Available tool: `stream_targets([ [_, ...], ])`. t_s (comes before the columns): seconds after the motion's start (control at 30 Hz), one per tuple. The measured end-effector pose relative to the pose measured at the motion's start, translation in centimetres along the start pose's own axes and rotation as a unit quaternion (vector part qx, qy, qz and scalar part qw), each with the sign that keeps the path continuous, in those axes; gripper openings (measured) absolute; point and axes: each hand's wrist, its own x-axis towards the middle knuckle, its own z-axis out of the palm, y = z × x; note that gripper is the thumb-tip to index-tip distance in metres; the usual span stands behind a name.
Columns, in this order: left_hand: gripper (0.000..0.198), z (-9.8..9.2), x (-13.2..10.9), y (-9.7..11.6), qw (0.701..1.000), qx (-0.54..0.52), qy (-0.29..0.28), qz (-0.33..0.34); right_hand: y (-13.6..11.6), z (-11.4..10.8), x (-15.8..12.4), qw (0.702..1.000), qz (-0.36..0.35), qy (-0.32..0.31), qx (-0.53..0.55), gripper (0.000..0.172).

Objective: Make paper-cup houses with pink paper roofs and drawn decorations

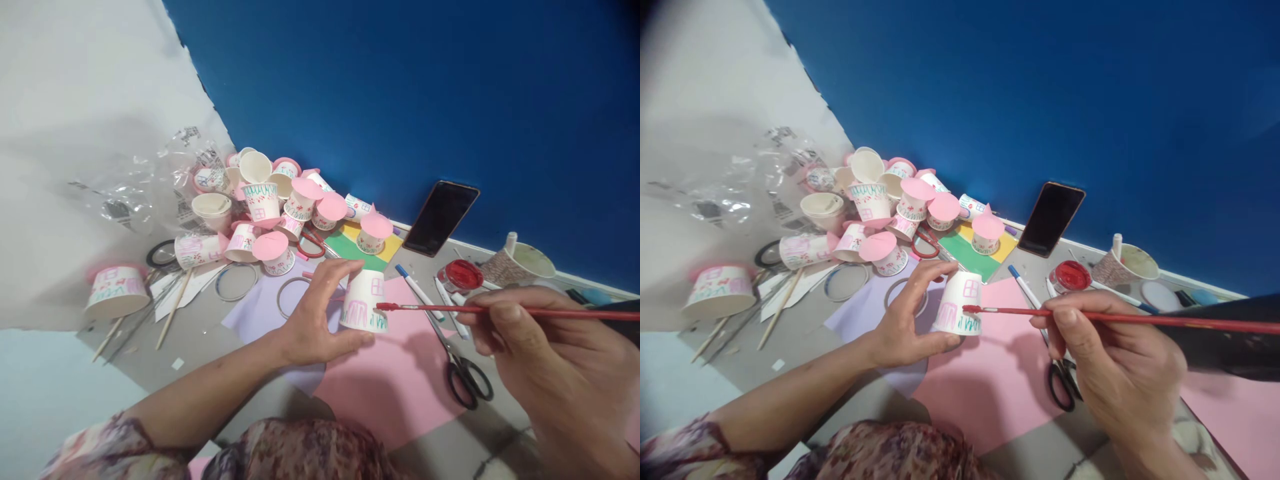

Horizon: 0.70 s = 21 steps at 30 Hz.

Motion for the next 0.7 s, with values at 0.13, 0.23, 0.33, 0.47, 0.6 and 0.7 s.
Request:
stream_targets([
  [0.13, 0.087, 0.0, 0.0, 0.0, 1.000, 0.001, 0.000, 0.001, 0.4, -0.2, 0.0, 1.000, 0.008, -0.011, 0.015, 0.017],
  [0.23, 0.086, 0.1, 0.0, 0.2, 1.000, 0.000, -0.001, 0.010, 0.8, -0.4, 0.1, 1.000, -0.008, -0.028, 0.012, 0.014],
  [0.33, 0.086, 0.1, 0.1, 0.2, 1.000, 0.000, -0.003, 0.008, 0.7, -0.4, 0.0, 0.999, -0.009, -0.033, -0.011, 0.017],
  [0.47, 0.087, 0.1, 0.0, 0.1, 1.000, -0.002, -0.005, -0.001, -0.4, -0.2, -0.1, 0.999, 0.017, -0.010, -0.031, 0.019],
  [0.6, 0.087, -0.1, -0.1, -0.2, 1.000, -0.006, -0.002, 0.009, -1.0, -0.2, -0.1, 0.999, 0.035, 0.010, -0.023, 0.017],
  [0.7, 0.088, 0.0, -0.1, -0.2, 1.000, -0.008, 0.001, 0.020, -0.9, -0.1, 0.0, 0.999, 0.026, 0.010, -0.021, 0.018],
])
